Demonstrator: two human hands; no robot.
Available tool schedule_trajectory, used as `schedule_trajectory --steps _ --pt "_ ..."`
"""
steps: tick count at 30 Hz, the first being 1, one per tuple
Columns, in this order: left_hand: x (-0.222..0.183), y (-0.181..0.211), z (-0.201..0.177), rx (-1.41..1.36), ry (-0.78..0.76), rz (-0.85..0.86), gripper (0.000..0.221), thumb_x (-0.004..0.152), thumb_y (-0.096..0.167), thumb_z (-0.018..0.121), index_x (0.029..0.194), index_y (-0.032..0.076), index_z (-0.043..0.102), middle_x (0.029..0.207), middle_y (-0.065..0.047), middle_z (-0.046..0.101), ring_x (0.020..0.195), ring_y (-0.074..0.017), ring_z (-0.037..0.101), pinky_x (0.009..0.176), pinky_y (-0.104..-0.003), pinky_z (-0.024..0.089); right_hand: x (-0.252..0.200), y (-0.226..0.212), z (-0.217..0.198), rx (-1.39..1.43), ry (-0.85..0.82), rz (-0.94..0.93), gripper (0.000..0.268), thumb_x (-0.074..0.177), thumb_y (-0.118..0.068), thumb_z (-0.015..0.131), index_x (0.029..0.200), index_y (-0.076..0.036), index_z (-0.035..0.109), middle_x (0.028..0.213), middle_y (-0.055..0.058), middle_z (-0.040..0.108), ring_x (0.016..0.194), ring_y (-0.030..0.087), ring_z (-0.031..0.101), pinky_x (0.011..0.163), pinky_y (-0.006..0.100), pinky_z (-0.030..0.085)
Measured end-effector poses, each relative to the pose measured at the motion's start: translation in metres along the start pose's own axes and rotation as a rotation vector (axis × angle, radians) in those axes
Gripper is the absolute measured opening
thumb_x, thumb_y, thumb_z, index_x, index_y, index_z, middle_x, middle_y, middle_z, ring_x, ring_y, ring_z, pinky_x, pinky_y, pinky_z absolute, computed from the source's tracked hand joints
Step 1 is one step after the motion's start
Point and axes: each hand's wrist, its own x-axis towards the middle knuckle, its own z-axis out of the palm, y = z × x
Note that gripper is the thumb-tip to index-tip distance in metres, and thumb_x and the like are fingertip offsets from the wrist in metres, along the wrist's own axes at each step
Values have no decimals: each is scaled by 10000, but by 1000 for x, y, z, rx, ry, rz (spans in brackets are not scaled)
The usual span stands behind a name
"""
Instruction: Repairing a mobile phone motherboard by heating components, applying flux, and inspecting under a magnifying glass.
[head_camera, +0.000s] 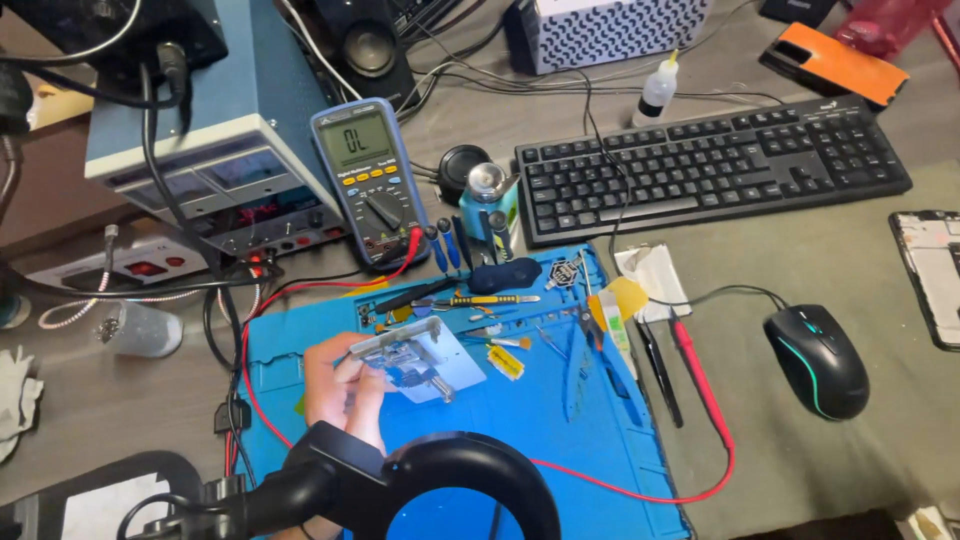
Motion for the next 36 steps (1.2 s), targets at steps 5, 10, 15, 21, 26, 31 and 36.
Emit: schedule_trajectory --steps 5,10,15,21,26,31,36 --pt "-3 17 7 -300 281 32 359 961 136 653 1318 107 620 1044 -142 843 837 -213 741 764 -312 547 62 -176 198 -208 -75 -235 404 997 -311 668 1380 -192 624 1084 101 805 910 170 804 972 277 616" --pt "1 48 -5 -289 281 -7 377 952 233 690 1297 88 646 1015 -177 873 823 -260 811 745 -342 574 123 -309 350 -55 -135 40 299 869 -23 788 1132 -7 646 924 243 801 624 298 781 585 333 624" --pt "13 48 -16 -269 269 22 373 984 300 686 1288 85 657 1036 -154 853 898 -207 770 812 -318 557 163 -329 407 -186 -234 126 277 781 39 914 976 54 718 763 213 795 551 259 727 577 325 587" --pt "25 39 -18 -386 203 141 310 1039 103 564 1336 17 591 1022 -215 835 855 -251 782 778 -351 625 173 -326 446 43 -437 25 78 950 -63 784 935 -5 736 983 126 723 760 215 754 596 317 683" --pt "35 30 -24 -334 27 141 344 1101 185 569 1399 12 548 1109 -201 868 994 -260 832 876 -373 667 168 -313 467 208 -516 23 230 1118 -123 583 1288 16 650 1085 224 823 1016 297 817 830 402 693" --pt "33 32 -26 -166 -20 -8 386 1074 274 575 1403 77 611 1060 -137 887 935 -220 831 845 -348 646 162 -284 469 385 -582 53 275 1176 -159 518 1398 -12 589 1155 254 812 1076 332 832 890 459 740" --pt "30 39 -25 -27 -187 97 373 1122 369 506 1381 115 592 1177 -172 931 1049 -250 926 817 -331 685 161 -277 480 720 -651 169 215 1182 -183 599 1344 -44 621 1149 277 789 1104 421 769 971 528 583"
